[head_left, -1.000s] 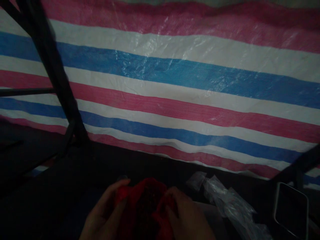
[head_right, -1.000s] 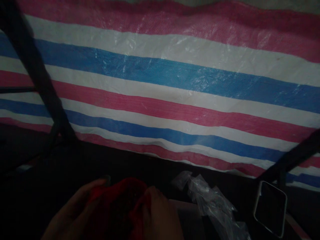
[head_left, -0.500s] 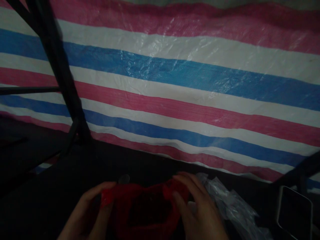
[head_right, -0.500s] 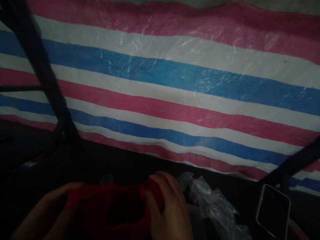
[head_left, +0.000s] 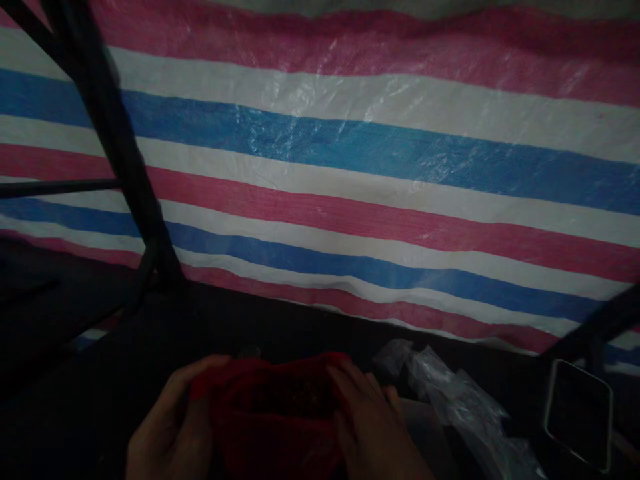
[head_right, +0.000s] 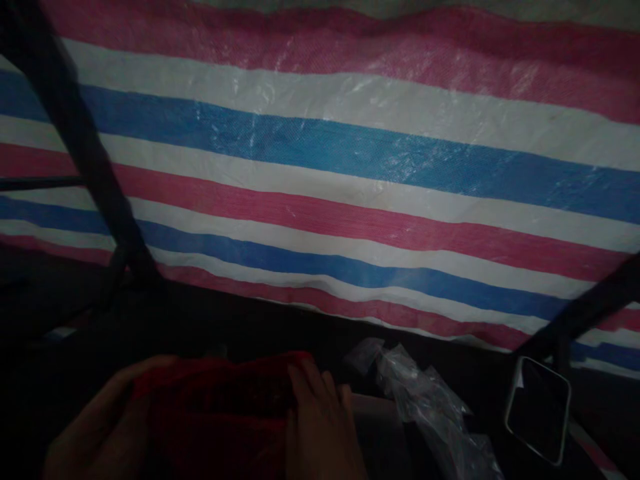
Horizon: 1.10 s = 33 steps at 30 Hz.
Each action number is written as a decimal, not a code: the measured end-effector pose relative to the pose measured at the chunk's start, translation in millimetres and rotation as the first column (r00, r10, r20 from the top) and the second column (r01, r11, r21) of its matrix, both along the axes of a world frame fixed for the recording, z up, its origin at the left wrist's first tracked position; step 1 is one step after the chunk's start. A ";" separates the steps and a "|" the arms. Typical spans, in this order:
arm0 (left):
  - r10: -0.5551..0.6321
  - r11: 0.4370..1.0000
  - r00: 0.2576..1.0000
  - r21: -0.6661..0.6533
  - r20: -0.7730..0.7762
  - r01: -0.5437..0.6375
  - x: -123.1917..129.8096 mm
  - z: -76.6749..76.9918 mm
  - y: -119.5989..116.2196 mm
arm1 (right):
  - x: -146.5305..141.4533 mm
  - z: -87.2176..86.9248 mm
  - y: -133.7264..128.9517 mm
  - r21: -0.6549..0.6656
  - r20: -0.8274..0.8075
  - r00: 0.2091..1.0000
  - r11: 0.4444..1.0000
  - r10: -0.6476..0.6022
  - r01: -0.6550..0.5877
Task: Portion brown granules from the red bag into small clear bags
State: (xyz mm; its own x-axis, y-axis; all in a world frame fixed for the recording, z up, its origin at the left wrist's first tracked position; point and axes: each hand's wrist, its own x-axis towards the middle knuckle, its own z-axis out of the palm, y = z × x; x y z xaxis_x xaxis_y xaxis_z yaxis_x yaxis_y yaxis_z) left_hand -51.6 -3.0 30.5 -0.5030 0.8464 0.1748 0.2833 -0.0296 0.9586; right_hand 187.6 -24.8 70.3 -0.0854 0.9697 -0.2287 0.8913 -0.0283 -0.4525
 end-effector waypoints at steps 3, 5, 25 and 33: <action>-0.042 0.999 0.998 -0.010 -0.047 0.041 0.9 5.3 1.1 | -4.7 4.4 -5.5 -0.040 0.007 1.000 0.999 0.023 -0.022; -0.107 0.994 0.978 -0.006 -0.178 0.108 -0.8 -2.9 1.8 | -2.1 -4.6 -9.2 0.024 -0.021 0.999 0.999 0.025 -0.025; 0.010 0.815 0.532 0.315 -0.847 0.487 68.5 3.7 -59.2 | 132.3 -40.1 -78.4 0.246 -0.270 0.818 0.785 -0.508 0.569; -0.075 0.615 0.679 0.502 -0.730 0.608 105.6 -64.4 -53.0 | 137.4 -51.5 -83.8 0.148 -0.337 0.806 0.818 -0.487 0.556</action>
State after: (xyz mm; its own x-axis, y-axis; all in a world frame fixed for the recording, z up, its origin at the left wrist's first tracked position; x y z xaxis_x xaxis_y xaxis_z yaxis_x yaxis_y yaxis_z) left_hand 54.0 -56.0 -33.9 0.2450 0.4216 0.8731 0.5690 -0.7916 0.2225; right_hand 325.0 -108.6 18.8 0.4233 0.9051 -0.0406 0.6106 -0.3182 -0.7252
